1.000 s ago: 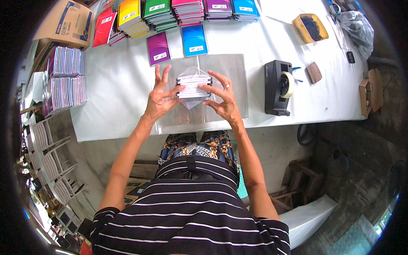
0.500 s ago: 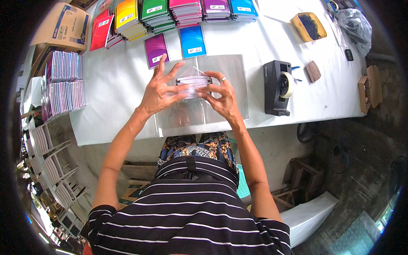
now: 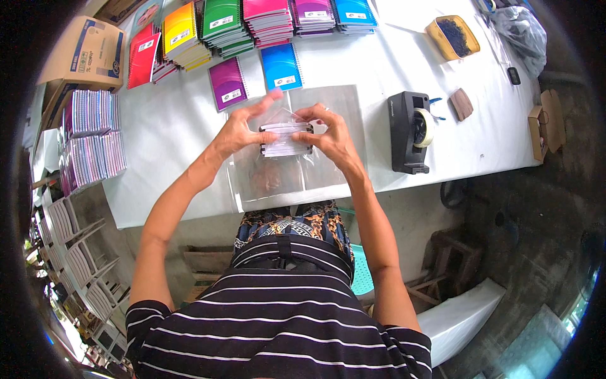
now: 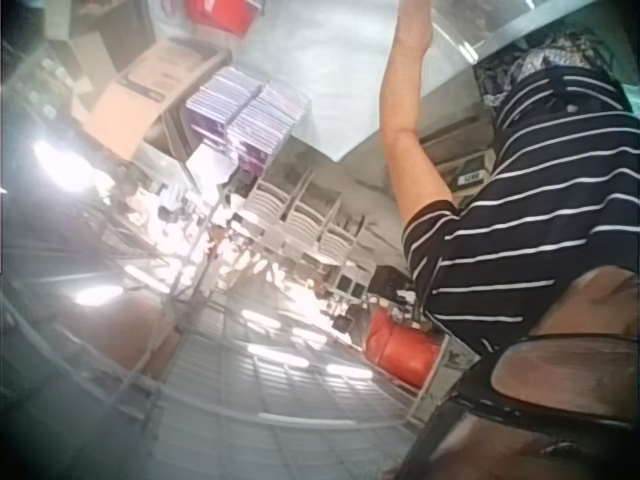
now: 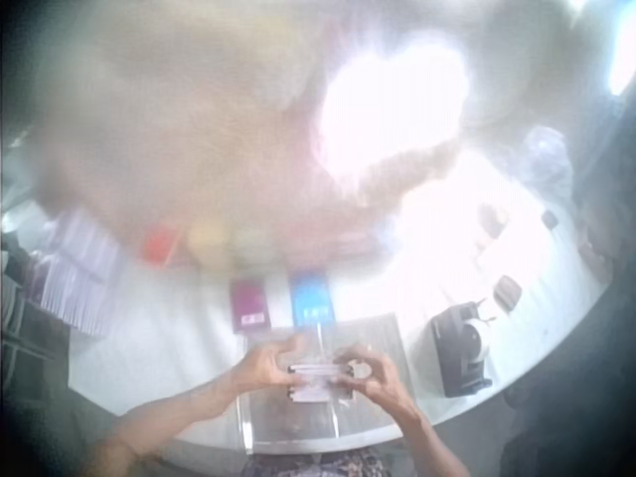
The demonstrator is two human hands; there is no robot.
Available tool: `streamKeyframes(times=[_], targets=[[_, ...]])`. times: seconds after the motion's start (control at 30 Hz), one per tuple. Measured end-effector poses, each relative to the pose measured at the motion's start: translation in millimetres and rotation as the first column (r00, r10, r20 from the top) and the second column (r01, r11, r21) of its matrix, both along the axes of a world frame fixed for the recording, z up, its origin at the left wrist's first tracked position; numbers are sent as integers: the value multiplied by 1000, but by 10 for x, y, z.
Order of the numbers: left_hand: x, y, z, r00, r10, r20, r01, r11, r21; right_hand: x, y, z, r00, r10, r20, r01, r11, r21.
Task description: The person repeatedly picks stacks of colorful spiral-bound notebooks, places them into clear plastic sleeves, and seals the sleeves using a tape dispenser. The person then sets the packaged notebooks aside and repeats the process with additional stacks.
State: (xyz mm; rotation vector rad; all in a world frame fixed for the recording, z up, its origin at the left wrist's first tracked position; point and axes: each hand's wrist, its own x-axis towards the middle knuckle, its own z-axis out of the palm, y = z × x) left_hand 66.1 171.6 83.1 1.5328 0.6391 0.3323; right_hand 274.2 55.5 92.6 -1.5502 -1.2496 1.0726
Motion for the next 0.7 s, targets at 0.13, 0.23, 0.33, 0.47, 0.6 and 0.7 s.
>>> streamKeyframes(times=[0.13,0.23,0.33,0.47,0.6,0.7], targets=[[27,166,-56,970,-242,8,229,904,-362,25,37,-34,958,-53,-280,0,982,-187],[44,215,-66,958,-284,32,278,901,-332,-9,34,-12,946,-37,-321,-8,990,-140],[16,230,-53,932,-361,23,361,922,-142,-53,20,-13,969,-2,-247,-14,998,-65],[-32,61,301,797,-268,-542,597,492,634,-72,-8,-26,995,31,-91,-26,998,52],[-93,-246,392,809,-103,-578,582,270,767,-104,-85,5,888,72,455,-212,940,267],[-131,-336,387,804,-26,-594,588,188,787,135,-426,342,789,128,601,-288,941,178]])
